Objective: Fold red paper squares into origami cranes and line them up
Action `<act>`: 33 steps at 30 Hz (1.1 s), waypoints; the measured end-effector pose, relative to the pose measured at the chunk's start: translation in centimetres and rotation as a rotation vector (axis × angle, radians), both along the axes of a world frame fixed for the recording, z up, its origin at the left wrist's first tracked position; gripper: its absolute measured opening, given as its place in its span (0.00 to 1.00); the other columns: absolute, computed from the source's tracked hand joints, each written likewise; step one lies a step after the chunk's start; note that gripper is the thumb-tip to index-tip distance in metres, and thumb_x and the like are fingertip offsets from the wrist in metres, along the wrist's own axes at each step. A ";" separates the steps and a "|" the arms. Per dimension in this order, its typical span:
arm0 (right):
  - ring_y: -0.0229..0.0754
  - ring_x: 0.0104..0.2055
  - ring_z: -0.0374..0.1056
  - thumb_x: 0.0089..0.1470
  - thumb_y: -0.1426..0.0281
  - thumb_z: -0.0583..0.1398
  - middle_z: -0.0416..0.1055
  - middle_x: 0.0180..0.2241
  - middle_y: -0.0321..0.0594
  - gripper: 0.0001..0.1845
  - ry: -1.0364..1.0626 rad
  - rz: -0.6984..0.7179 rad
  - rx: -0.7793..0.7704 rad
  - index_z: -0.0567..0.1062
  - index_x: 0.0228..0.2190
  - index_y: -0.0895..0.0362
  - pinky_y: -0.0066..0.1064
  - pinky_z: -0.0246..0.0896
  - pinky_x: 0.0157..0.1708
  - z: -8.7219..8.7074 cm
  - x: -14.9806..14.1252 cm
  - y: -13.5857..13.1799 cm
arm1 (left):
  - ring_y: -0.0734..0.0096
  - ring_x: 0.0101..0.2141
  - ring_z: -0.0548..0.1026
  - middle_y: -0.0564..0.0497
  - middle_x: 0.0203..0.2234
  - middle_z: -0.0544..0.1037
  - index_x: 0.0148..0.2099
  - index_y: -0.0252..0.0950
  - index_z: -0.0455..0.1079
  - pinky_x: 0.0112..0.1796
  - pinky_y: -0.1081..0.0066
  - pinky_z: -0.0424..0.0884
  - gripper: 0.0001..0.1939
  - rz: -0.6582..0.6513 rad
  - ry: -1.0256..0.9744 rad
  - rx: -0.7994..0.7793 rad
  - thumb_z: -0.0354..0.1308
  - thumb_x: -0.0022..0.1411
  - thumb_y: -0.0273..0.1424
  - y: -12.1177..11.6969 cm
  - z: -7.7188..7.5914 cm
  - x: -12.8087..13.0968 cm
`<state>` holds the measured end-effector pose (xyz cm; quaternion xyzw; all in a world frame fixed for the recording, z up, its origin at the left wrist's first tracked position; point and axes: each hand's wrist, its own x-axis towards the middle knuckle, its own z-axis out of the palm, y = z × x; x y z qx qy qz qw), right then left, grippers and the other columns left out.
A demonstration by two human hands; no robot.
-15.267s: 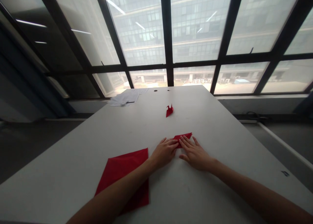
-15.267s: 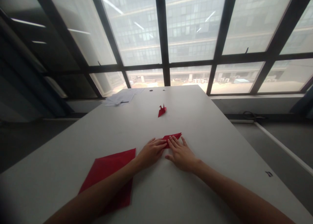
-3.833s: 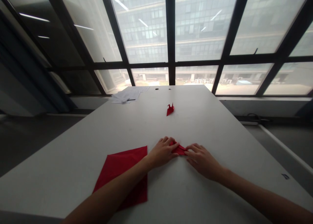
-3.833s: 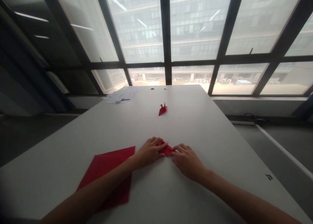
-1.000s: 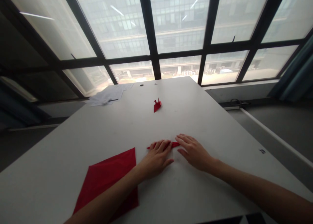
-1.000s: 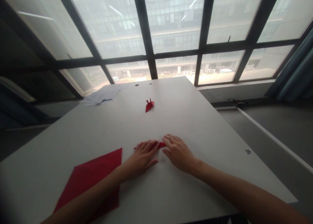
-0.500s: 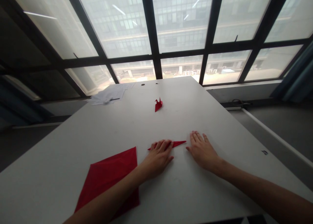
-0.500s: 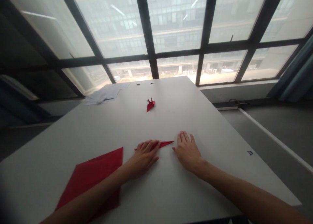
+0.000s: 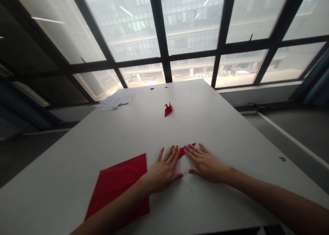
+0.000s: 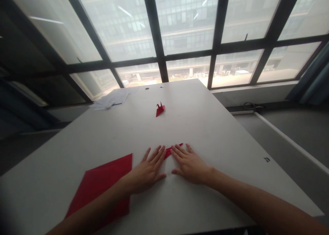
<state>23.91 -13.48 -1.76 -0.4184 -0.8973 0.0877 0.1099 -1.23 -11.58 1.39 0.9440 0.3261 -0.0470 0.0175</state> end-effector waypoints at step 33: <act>0.38 0.28 0.67 0.57 0.59 0.59 0.75 0.27 0.40 0.17 1.182 -0.355 -0.646 0.79 0.29 0.60 0.29 0.61 0.29 2.7 -1.9 1.6 | 0.65 0.38 0.73 0.47 0.39 0.78 0.51 0.40 0.78 0.41 0.67 0.69 0.16 0.317 -1.048 -0.275 0.56 0.68 0.40 1.1 0.6 3.5</act>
